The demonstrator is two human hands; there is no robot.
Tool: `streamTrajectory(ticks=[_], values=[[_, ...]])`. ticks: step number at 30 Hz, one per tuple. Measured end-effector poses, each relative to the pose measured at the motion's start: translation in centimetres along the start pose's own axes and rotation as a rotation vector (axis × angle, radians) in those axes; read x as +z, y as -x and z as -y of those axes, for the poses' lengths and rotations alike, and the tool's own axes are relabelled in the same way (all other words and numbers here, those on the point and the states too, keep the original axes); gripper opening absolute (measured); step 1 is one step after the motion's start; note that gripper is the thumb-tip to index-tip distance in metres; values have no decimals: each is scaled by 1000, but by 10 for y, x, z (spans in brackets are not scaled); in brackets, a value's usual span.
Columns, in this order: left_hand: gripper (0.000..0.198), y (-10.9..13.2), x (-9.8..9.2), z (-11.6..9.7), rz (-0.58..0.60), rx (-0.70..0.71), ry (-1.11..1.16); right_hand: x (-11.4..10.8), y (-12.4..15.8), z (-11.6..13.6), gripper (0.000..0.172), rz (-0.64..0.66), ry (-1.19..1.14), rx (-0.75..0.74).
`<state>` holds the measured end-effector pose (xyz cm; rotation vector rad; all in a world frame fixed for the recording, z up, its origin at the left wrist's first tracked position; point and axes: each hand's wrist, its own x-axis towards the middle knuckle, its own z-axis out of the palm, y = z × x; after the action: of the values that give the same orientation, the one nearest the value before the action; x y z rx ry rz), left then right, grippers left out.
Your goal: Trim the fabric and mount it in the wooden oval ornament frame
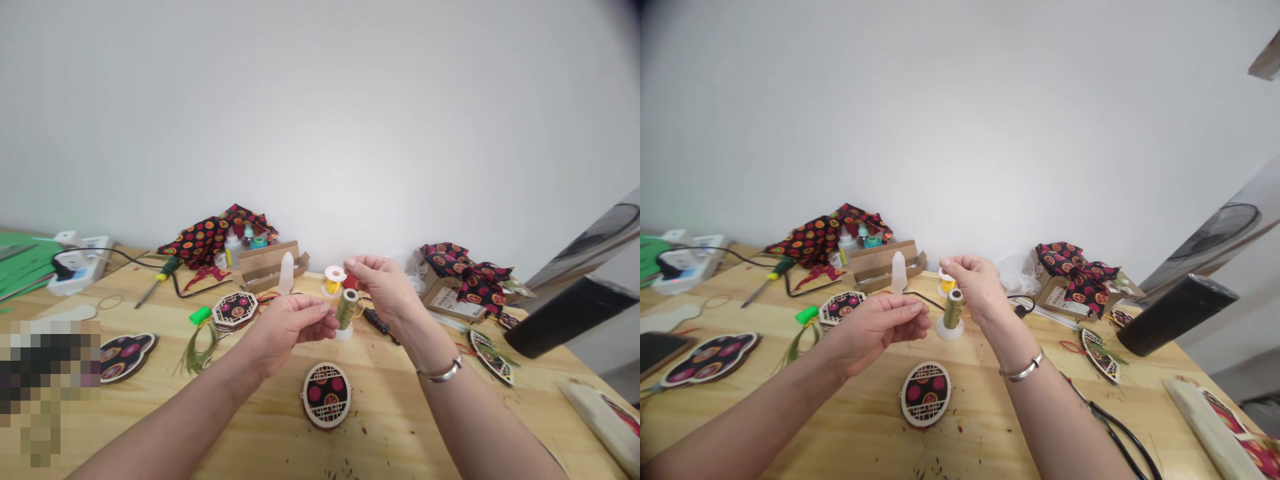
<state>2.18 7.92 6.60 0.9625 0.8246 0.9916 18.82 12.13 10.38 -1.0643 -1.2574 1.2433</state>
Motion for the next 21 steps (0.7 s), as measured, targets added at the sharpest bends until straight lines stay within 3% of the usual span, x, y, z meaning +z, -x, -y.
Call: streamTrajectory(ticks=[15, 21], values=[[21, -16, -1, -6, -29, -10, -70, -10, -1, 10, 39, 92, -218, 97], [20, -19, -5, -4, -19, -11, -96, -13, 1, 16, 36, 106, -182, 52]])
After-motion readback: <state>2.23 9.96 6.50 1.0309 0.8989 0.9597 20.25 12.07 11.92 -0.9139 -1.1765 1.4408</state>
